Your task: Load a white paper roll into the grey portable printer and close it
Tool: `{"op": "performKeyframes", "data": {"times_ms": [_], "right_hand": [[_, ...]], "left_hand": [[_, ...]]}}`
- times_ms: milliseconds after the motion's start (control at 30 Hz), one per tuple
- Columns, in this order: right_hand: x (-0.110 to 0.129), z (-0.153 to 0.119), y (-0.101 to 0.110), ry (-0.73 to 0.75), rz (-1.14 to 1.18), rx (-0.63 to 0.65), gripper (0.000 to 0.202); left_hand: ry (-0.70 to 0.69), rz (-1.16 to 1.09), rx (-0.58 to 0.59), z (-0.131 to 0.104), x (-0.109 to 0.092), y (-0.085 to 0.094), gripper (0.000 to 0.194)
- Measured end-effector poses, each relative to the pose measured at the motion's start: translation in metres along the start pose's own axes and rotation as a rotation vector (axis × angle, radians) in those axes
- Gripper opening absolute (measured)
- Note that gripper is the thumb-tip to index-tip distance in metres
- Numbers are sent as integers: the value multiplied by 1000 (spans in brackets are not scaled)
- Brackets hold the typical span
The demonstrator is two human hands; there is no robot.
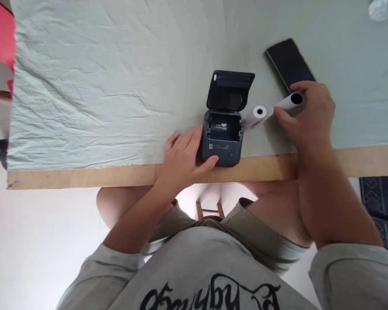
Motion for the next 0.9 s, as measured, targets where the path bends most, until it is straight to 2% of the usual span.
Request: {"op": "performKeyframes", "data": {"times_ms": [67, 133, 200, 300, 333, 467, 533, 667, 767, 833, 900], "right_hand": [[1, -1, -2, -83, -8, -6, 54], [2, -2, -2, -110, 84, -40, 61], [5, -2, 0, -88, 256, -123, 58], [19, 1, 6, 45, 564, -214, 50], [27, 1, 8, 90, 670, -205, 51], [69, -3, 10, 187, 1010, 7, 53], [90, -10, 7, 235, 938, 130, 41], [114, -24, -5, 325, 443, 263, 40], [116, -28, -16, 404, 198, 323, 32], [114, -28, -20, 503, 110, 314, 29], [112, -27, -21, 543, 57, 293, 29]], "left_hand": [[0, 9, -3, 0, 0, 0, 74], [-3, 13, -14, 0, -1, 0, 73], [-7, 15, -24, -1, 0, -1, 72], [-14, 15, -27, -1, 0, -2, 72], [-16, 14, -27, -1, 0, -2, 72], [-21, 8, -24, -1, 1, -2, 73], [-25, 4, -20, -1, 1, -2, 73], [-29, -9, -25, -1, 1, -2, 74], [-27, -8, -36, -2, 1, -3, 74], [-29, -2, -41, -2, 1, -4, 76], [-32, 2, -40, -2, 1, -4, 77]]}}
Point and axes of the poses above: each hand's wrist, its own z-axis towards the middle knuckle, its own y-axis out of the back of the hand, x = y × z, the point moved 1 cm from there along z, towards the middle knuckle, and after that the axes turned 11 degrees about z, right-handed, at the moved point
